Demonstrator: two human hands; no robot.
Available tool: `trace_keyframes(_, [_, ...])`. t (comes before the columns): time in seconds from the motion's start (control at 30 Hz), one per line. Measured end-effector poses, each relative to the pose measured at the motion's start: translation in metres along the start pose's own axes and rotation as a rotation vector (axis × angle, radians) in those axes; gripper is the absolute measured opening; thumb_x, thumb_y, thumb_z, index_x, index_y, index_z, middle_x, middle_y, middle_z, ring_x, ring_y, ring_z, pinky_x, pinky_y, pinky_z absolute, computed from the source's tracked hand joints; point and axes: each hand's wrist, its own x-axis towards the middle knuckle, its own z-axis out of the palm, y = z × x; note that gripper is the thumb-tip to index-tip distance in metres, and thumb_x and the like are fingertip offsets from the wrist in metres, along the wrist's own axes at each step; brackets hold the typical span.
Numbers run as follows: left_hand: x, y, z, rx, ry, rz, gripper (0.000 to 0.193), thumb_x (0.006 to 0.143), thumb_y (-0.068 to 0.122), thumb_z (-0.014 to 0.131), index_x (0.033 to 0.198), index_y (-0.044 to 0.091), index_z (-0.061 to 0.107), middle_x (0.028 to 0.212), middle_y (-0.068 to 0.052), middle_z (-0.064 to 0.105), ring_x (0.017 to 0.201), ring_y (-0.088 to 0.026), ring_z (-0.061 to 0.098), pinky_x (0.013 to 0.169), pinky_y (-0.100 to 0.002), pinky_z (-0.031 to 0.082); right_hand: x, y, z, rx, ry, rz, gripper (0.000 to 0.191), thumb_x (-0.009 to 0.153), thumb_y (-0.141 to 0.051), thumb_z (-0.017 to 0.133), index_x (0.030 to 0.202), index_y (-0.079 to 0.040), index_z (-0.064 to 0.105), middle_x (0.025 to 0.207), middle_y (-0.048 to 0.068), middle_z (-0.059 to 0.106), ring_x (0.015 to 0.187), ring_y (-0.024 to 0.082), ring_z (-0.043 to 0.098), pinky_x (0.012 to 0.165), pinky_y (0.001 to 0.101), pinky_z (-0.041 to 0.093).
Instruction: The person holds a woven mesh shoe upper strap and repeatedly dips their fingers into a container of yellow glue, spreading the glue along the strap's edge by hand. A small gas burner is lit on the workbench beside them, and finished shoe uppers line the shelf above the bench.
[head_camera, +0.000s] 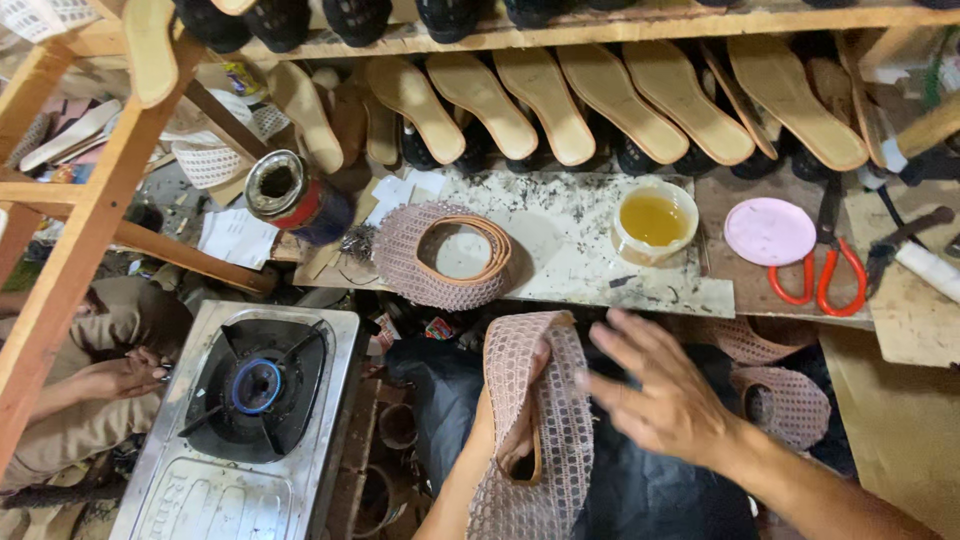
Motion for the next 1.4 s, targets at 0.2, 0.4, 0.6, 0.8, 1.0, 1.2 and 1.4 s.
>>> trace_keyframes(0.2, [-0.003, 0.005, 0.004, 0.185, 0.000, 0.009, 0.035, 0.097, 0.015, 0.062, 0.131, 0.006, 0.061, 0.108, -0.009, 0.069, 0.088, -0.018, 0.068, 0.072, -0.034, 0.059, -0.001, 0.008, -0.011, -0.078, -0.016, -0.025, 0.059, 0.073, -0.007, 0.078, 0.128, -0.025, 0.068, 0.155, 0.009, 0.041, 0.145, 0.040, 0.039, 0.115, 0.0558, 0.041])
trace_keyframes(0.4, [-0.006, 0.012, 0.002, 0.167, 0.005, 0.017, 0.037, 0.098, 0.017, 0.061, 0.132, 0.004, 0.061, 0.110, -0.011, 0.069, 0.092, -0.020, 0.067, 0.075, -0.034, 0.058, 0.006, 0.002, -0.013, -0.043, 0.008, -0.053, 0.046, 0.080, -0.006, 0.075, 0.123, -0.021, 0.073, 0.148, 0.012, 0.044, 0.139, 0.040, 0.044, 0.110, 0.0540, 0.043])
trace_keyframes(0.6, [0.002, 0.015, -0.006, -0.055, 0.063, 0.054, 0.032, 0.094, 0.023, 0.061, 0.123, 0.009, 0.065, 0.110, -0.008, 0.071, 0.097, -0.021, 0.069, 0.084, -0.040, 0.058, 0.011, -0.018, -0.006, 0.336, 0.032, 0.238, 0.043, 0.081, -0.002, 0.075, 0.123, -0.009, 0.067, 0.144, 0.015, 0.051, 0.117, 0.028, 0.067, 0.097, 0.0366, 0.057])
trace_keyframes(0.8, [0.006, 0.001, -0.015, -0.072, -0.099, 0.052, 0.024, 0.101, 0.024, 0.059, 0.113, 0.005, 0.067, 0.104, -0.008, 0.071, 0.093, -0.020, 0.069, 0.081, -0.038, 0.058, 0.024, -0.020, 0.000, 0.513, -0.103, 0.676, 0.061, 0.078, -0.010, 0.077, 0.136, -0.004, 0.061, 0.125, 0.009, 0.062, 0.082, 0.014, 0.071, 0.068, 0.0271, 0.061])
trace_keyframes(1.0, [-0.003, -0.008, -0.023, -0.089, -0.188, 0.097, 0.014, 0.107, 0.011, 0.060, 0.117, 0.003, 0.066, 0.099, -0.005, 0.071, 0.086, -0.015, 0.066, 0.076, -0.031, 0.055, 0.061, 0.071, -0.025, -0.238, 0.052, 0.338, 0.045, 0.085, -0.030, 0.079, 0.118, 0.000, 0.072, 0.140, 0.018, 0.056, 0.126, 0.036, 0.060, 0.105, 0.0447, 0.050])
trace_keyframes(1.2, [-0.002, -0.009, -0.019, -0.041, 0.050, 0.053, 0.017, 0.095, 0.012, 0.059, 0.109, 0.011, 0.068, 0.090, -0.002, 0.072, 0.078, -0.015, 0.069, 0.069, -0.032, 0.057, 0.052, 0.120, -0.036, -0.388, -0.019, 0.394, 0.050, 0.072, -0.040, 0.084, 0.107, -0.004, 0.080, 0.155, 0.025, 0.047, 0.142, 0.050, 0.040, 0.110, 0.0552, 0.036])
trace_keyframes(1.4, [0.000, -0.009, -0.013, -0.129, -0.151, 0.107, 0.011, 0.105, 0.010, 0.060, 0.114, 0.006, 0.065, 0.099, -0.004, 0.071, 0.086, -0.016, 0.068, 0.076, -0.032, 0.057, 0.023, 0.060, -0.027, -0.054, 0.038, 0.414, 0.013, 0.080, -0.021, 0.080, 0.084, -0.010, 0.075, 0.145, 0.010, 0.060, 0.147, 0.030, 0.050, 0.124, 0.0465, 0.041])
